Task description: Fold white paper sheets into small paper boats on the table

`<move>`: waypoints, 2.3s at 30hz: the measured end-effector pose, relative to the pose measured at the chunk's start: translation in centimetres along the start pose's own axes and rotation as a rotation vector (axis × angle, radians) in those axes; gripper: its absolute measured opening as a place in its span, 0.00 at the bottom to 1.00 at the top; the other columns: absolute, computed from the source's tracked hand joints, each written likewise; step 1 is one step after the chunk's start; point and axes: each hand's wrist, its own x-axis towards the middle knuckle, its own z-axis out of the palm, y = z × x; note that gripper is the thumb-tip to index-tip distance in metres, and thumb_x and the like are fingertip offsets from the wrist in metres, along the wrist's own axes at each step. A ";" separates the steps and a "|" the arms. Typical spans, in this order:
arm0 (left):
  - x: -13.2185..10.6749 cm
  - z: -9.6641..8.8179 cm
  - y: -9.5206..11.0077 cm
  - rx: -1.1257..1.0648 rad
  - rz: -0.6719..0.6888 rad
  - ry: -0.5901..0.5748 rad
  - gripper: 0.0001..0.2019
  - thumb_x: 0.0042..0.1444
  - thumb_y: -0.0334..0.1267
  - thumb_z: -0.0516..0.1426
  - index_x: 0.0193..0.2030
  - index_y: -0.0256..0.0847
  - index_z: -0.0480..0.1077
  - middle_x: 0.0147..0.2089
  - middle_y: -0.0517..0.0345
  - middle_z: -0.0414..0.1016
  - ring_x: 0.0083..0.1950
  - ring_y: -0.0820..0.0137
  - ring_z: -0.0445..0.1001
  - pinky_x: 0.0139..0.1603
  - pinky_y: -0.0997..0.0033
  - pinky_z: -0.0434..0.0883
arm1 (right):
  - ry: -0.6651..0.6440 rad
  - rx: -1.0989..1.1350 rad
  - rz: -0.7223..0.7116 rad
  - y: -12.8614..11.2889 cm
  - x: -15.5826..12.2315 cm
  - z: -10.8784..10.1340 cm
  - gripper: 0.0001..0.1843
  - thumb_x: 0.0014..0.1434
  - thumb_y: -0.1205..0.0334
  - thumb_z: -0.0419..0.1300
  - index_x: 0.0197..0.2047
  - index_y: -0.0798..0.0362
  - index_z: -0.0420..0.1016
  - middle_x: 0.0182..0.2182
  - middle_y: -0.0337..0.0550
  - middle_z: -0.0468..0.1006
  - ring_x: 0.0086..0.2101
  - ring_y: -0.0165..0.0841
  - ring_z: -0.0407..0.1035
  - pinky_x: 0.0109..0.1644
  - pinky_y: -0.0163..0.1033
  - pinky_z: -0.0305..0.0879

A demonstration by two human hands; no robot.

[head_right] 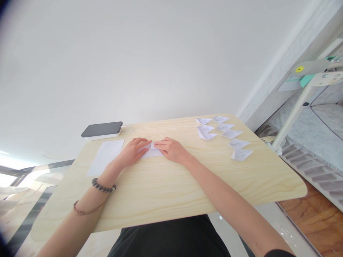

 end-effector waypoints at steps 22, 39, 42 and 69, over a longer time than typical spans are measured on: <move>0.7 -0.4 1.9 0.194 -0.103 -0.006 0.16 0.59 0.44 0.45 0.48 0.51 0.69 0.47 0.56 0.67 0.48 0.63 0.65 0.47 0.61 0.63 | -0.016 -0.122 0.022 -0.1 -0.1 -0.5 0.16 0.53 0.72 0.50 0.42 0.55 0.75 0.43 0.41 0.76 0.42 0.35 0.64 0.46 0.43 0.63; 1.4 1.3 0.9 -0.127 -0.221 0.124 0.11 0.51 0.43 0.54 0.39 0.43 0.71 0.42 0.56 0.71 0.47 0.64 0.66 0.51 0.63 0.62 | 0.088 0.011 0.115 -0.4 0.2 0.1 0.10 0.51 0.72 0.52 0.33 0.55 0.74 0.37 0.42 0.76 0.39 0.32 0.65 0.47 0.38 0.61; 1.4 1.0 1.2 -0.250 -0.261 0.133 0.10 0.51 0.44 0.53 0.34 0.42 0.71 0.38 0.57 0.73 0.46 0.65 0.68 0.50 0.64 0.62 | 0.095 0.038 0.208 -0.7 0.4 0.3 0.07 0.53 0.67 0.53 0.35 0.54 0.72 0.35 0.42 0.75 0.36 0.31 0.65 0.43 0.37 0.61; 1.6 -0.6 2.3 -0.477 -0.400 -0.016 0.14 0.51 0.45 0.51 0.32 0.37 0.71 0.32 0.55 0.74 0.33 0.68 0.71 0.33 0.71 0.67 | -0.078 0.327 0.399 -0.3 0.5 -1.1 0.17 0.55 0.53 0.51 0.22 0.56 0.68 0.19 0.35 0.65 0.22 0.24 0.55 0.25 0.31 0.50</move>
